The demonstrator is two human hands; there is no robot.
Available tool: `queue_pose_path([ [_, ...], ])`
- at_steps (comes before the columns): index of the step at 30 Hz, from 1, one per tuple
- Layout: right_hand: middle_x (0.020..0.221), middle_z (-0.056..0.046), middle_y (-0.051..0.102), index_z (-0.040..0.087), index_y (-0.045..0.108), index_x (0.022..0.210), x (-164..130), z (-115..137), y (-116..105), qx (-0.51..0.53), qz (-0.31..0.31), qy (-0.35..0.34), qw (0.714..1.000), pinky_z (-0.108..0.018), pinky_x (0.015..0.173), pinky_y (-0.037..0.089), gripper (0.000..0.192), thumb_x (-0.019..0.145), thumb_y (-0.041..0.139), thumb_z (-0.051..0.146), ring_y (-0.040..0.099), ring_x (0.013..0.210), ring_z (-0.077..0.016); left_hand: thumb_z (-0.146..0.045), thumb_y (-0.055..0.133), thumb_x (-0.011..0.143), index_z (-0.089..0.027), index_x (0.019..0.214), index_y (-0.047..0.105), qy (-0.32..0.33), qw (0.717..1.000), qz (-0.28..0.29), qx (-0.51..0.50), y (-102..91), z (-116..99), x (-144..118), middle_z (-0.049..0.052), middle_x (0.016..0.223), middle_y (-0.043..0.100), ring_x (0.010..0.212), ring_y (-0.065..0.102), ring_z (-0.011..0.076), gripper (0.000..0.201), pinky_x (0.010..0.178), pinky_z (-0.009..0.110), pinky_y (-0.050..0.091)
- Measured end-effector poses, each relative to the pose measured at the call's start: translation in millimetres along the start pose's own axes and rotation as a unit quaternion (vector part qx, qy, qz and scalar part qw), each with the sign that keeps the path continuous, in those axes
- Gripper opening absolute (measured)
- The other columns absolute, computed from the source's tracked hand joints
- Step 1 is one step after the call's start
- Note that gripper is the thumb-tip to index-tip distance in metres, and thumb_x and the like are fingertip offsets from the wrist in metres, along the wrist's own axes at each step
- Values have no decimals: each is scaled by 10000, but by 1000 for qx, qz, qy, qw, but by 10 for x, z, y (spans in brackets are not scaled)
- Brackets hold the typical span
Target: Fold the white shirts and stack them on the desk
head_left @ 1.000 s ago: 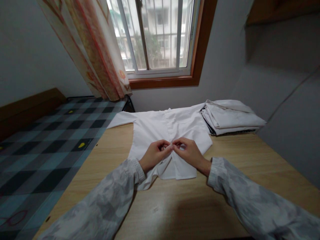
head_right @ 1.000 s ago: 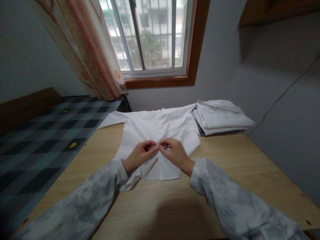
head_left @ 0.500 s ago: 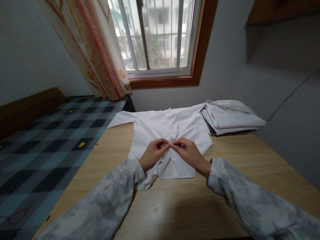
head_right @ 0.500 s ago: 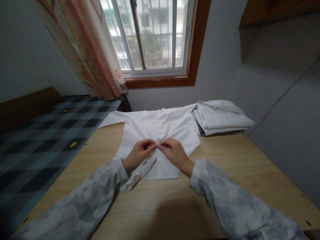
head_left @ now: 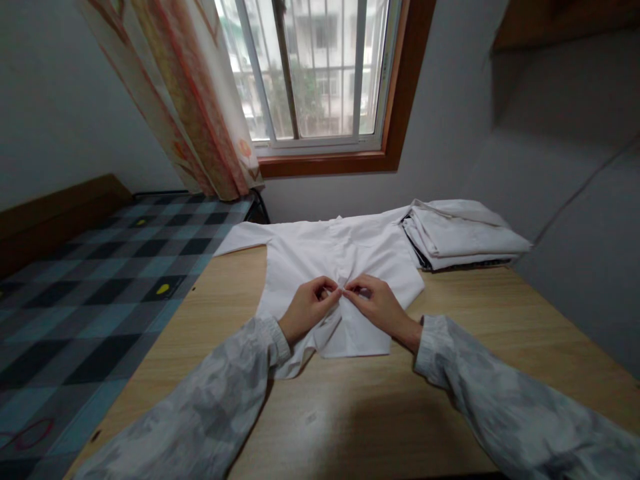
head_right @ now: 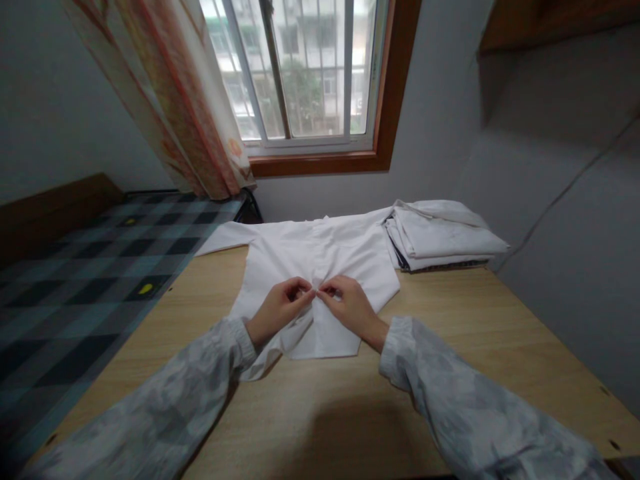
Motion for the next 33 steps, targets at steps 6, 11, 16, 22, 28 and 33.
queue_pose_path([
  [6,858,-47,770,230,771,887,10,21,4,-25,2,-7,1000,-348,767,551,117,981,760,297,700,815,-220,-471,771,889,-161,943,762,-25,999,-21,6,-32,-15,-22,-9,690,663,590,539,116,315,546,221,398],
  [11,863,-47,774,231,779,892,11,18,-2,-23,1,-7,1000,-353,774,551,95,975,767,276,699,814,-221,-467,804,855,-156,960,767,-33,999,-33,-13,-60,18,-21,-8,700,677,592,547,113,330,551,217,411],
  [16,874,-44,783,237,789,895,15,52,-12,-31,-1,-21,999,-374,819,541,70,965,789,243,701,856,-235,-460,815,845,-144,1002,801,-35,999,-28,-19,-56,26,-16,4,726,702,623,576,122,353,575,223,432],
  [22,910,-31,809,257,805,916,15,90,-23,-44,-4,-35,998,-397,893,513,58,965,809,227,712,902,-241,-448,842,818,-132,998,839,-55,997,-28,-35,-51,101,-21,9,698,712,604,586,122,364,570,228,439],
  [28,915,-18,821,268,818,915,11,51,-27,-52,-1,-38,998,-383,869,503,72,941,837,203,708,904,-236,-482,867,813,-130,988,867,-60,995,-20,-72,-12,164,-24,83,804,803,662,668,164,393,592,249,486],
  [33,876,-19,812,267,817,880,7,20,-39,-51,-6,-23,998,-379,840,508,81,929,847,210,705,888,-238,-467,849,843,-137,972,882,-49,997,-23,-54,-33,139,-24,93,833,819,705,691,180,355,646,267,515],
])
Point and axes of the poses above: each hand's wrist, its own x-axis towards the middle knuckle, its own y-axis out of the palm, z = x × y, the point moved 10 cm from there along x, towards the middle knuckle
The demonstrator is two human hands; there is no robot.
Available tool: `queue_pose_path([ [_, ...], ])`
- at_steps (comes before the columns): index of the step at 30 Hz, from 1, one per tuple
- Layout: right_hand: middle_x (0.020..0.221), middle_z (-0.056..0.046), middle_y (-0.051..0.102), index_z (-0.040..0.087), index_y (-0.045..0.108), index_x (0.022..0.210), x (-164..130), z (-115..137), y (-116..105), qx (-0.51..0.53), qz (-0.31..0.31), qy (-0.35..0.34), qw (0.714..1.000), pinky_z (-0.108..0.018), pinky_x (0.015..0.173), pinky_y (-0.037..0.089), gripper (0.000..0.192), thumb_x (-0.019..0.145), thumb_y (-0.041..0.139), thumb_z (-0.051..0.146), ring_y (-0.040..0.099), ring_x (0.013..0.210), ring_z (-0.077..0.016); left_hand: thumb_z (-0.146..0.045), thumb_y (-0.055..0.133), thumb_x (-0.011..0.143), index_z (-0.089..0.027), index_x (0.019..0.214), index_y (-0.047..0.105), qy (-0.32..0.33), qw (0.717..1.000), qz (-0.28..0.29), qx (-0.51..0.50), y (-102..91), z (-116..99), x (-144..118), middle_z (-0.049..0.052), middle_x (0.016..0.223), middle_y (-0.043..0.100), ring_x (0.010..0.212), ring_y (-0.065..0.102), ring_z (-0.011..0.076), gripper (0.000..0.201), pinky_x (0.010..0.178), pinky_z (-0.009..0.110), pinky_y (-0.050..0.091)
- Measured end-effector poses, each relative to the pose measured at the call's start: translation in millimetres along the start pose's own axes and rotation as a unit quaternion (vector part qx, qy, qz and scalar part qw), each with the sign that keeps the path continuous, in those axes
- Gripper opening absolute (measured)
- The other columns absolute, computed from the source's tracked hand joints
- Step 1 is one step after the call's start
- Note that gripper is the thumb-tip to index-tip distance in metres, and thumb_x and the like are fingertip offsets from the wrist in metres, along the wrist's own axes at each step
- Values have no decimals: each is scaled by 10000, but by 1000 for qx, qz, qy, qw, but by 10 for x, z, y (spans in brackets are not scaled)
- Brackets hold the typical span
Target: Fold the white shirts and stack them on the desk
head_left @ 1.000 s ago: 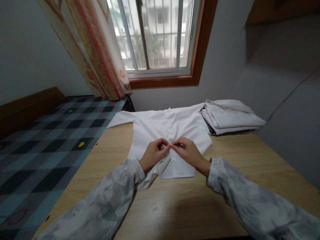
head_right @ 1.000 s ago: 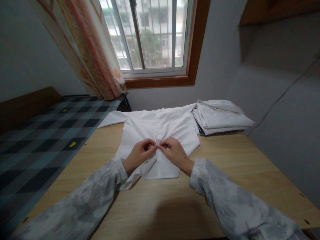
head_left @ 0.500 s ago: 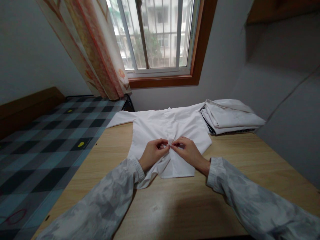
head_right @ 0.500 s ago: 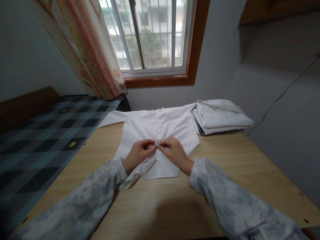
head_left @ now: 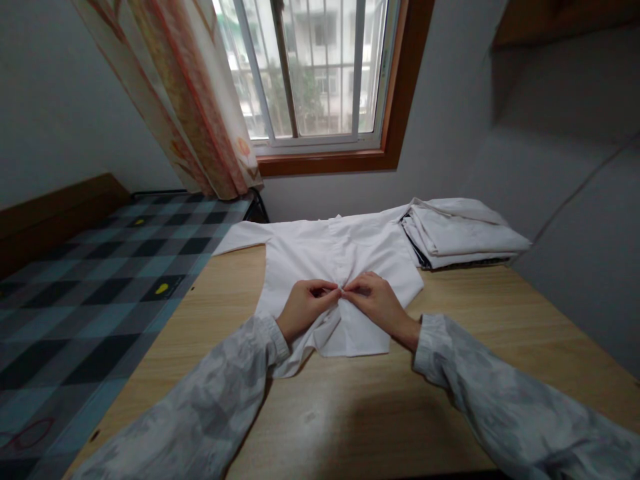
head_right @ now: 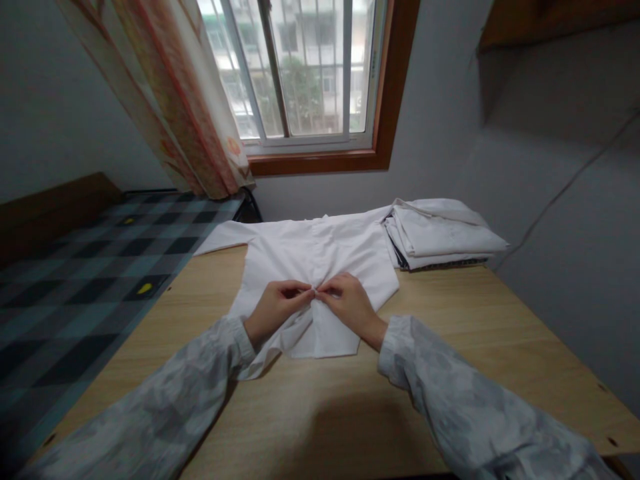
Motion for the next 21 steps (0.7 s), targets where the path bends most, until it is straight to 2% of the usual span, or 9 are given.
queue_pose_path([
  [14,900,-35,806,250,787,879,-20,20,17,-17,2,-2,1000,-396,859,503,85,953,795,209,696,897,-243,-464,809,880,-146,972,870,16,999,33,-13,39,-110,-9,88,895,829,778,710,187,337,718,280,542],
  [21,877,-36,764,239,740,880,-38,30,36,-31,3,-1,1000,-385,843,503,78,936,761,189,669,898,-242,-443,802,881,-146,966,867,18,999,27,-2,33,-81,-2,75,865,822,745,696,174,316,689,264,531],
])
Point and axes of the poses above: each hand's wrist, its own x-axis towards the middle knuckle, its own y-axis out of the palm, z = x × y, the point moved 10 cm from there along x, towards the middle knuckle
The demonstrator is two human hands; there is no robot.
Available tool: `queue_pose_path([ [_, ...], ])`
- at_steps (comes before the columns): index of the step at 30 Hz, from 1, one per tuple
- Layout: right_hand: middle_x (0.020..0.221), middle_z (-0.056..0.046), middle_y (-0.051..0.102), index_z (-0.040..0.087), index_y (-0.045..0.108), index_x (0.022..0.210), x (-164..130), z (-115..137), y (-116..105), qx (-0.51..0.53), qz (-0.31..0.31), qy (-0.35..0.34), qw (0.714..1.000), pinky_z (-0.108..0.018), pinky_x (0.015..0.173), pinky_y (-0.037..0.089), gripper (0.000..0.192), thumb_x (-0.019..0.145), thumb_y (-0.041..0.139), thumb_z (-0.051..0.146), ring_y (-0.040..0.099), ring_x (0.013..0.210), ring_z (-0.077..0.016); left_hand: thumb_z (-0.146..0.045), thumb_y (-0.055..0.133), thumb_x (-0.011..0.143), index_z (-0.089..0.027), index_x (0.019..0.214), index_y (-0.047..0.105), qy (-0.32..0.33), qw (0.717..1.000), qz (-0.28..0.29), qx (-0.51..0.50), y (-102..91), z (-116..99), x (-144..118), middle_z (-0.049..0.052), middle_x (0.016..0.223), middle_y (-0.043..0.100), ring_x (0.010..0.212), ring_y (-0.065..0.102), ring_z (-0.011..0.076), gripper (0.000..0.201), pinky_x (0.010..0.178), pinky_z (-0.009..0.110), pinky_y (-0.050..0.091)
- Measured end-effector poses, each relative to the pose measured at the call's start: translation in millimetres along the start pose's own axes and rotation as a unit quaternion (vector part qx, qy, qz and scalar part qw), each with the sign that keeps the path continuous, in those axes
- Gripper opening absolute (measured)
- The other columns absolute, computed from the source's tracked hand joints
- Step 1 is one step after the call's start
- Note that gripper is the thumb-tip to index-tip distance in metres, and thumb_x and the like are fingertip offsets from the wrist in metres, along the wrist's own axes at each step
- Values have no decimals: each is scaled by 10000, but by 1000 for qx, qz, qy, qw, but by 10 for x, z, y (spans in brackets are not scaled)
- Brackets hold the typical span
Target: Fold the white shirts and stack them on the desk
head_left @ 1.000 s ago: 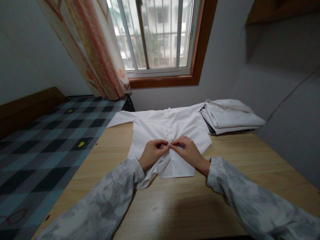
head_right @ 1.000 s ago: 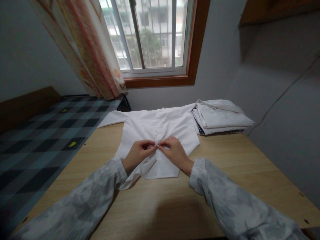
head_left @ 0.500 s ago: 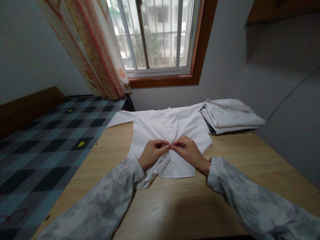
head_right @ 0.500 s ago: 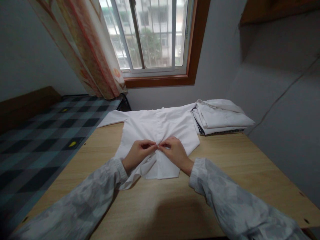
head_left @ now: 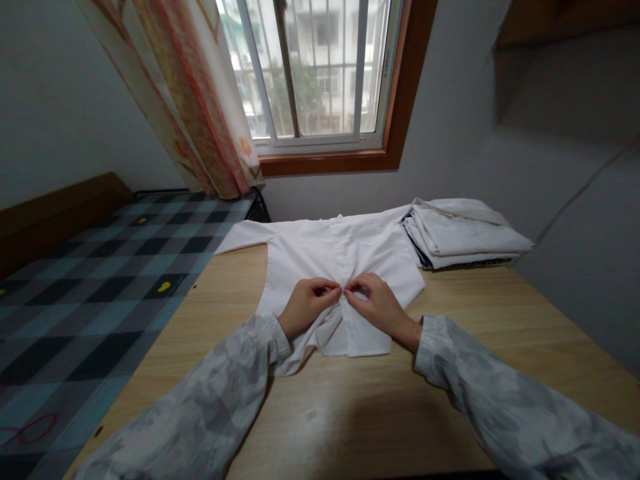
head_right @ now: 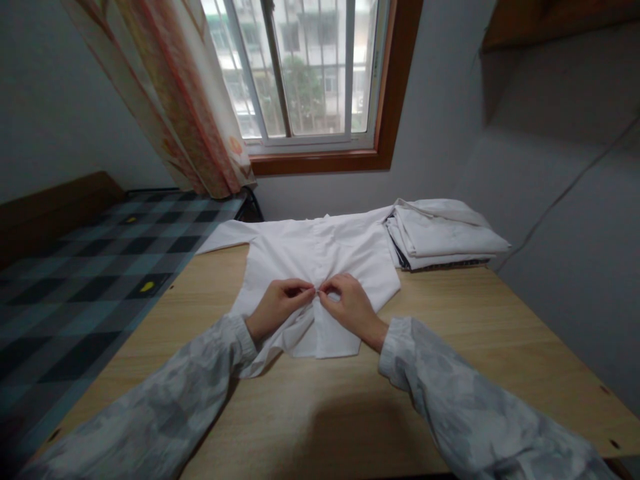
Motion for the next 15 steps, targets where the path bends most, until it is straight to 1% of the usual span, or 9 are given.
queue_pose_path([
  [7,895,-41,752,232,718,890,9,26,-5,5,-5,-7,1000,-383,863,505,77,941,750,186,673,907,-239,-463,786,880,-130,977,855,-8,1000,-8,7,-3,26,1,49,791,784,683,643,151,354,630,247,479],
  [15,909,-45,753,234,725,907,6,51,-5,28,9,-19,999,-376,855,520,59,960,729,207,686,898,-234,-460,811,845,-131,998,836,-22,1000,-6,6,-6,37,-12,-3,674,667,599,531,112,364,547,222,384],
])
Point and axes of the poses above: each hand's wrist, its own x-axis towards the middle knuckle, its own y-axis out of the palm, z = x × y, the point moved 10 cm from there along x, towards the middle knuckle
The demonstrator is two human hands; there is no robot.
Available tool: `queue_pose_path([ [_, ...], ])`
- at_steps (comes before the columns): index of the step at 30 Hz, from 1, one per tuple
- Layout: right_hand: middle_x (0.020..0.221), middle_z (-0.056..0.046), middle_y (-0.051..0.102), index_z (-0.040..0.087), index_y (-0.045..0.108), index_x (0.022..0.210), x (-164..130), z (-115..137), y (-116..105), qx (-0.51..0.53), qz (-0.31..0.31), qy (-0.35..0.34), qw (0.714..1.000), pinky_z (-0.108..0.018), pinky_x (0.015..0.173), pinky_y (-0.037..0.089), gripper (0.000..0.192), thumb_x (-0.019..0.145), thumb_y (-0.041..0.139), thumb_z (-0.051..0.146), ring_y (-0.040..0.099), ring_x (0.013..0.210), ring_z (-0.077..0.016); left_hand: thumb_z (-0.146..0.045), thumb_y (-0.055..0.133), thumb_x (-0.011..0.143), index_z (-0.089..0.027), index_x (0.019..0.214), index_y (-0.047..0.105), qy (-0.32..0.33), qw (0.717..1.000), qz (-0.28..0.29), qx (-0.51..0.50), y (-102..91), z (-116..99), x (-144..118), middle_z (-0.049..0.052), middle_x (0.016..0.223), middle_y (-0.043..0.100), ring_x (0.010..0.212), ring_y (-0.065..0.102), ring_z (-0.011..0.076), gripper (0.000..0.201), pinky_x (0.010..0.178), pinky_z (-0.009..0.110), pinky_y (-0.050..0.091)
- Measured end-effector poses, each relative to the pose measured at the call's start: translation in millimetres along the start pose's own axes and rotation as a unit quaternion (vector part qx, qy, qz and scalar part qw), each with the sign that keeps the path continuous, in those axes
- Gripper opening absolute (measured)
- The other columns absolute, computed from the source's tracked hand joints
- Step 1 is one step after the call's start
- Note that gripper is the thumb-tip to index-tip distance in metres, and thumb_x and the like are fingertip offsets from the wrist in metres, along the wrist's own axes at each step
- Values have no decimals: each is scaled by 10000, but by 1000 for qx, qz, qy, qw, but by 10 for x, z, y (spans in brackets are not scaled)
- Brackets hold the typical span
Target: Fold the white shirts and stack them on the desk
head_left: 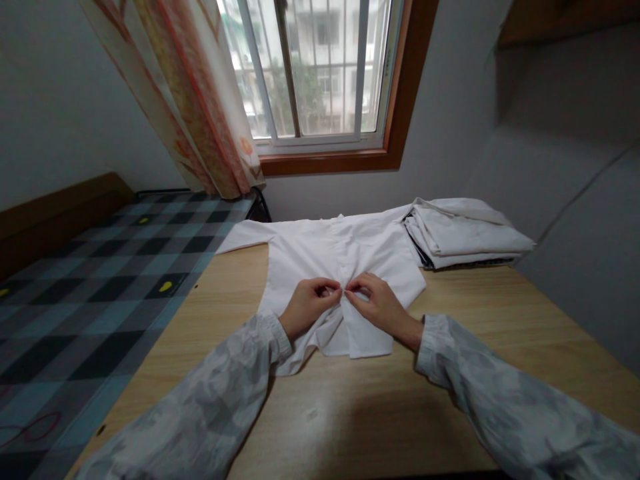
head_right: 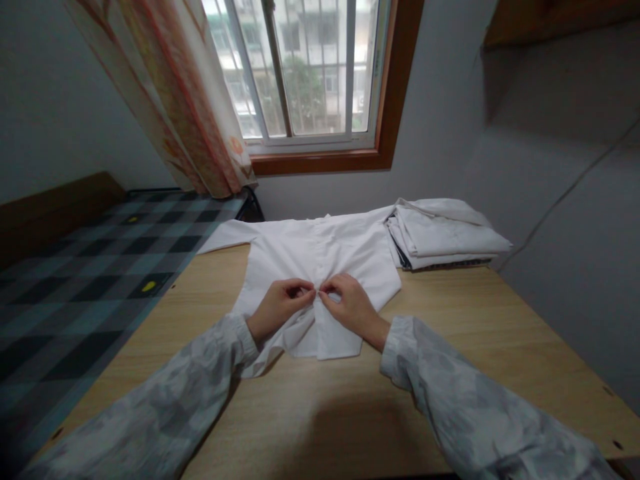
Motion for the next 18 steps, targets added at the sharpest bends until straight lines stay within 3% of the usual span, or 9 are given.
queue_pose_path([
  [8,869,-31,712,228,708,893,23,-78,46,23,21,18,999,-340,811,524,52,933,691,199,662,851,-209,-427,833,816,-138,1031,794,3,1000,11,1,47,-45,-26,-37,633,594,572,499,104,362,544,219,381],
  [12,887,-30,711,219,714,912,19,-125,63,48,34,28,998,-333,827,530,57,954,682,240,658,859,-201,-375,803,836,-150,1008,800,43,998,-12,43,2,-98,-17,-5,697,667,626,561,122,283,590,228,435],
  [18,960,-36,748,208,739,988,9,-296,144,106,81,59,989,-335,864,548,103,974,668,281,687,920,-207,-395,763,888,-161,985,812,68,996,5,63,18,-148,-18,36,804,761,705,639,156,258,665,260,493],
])
Point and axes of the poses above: each hand's wrist, its own x-axis towards the middle knuckle, its own y-axis out of the palm, z = x × y, the point moved 10 cm from there along x, towards the middle knuckle
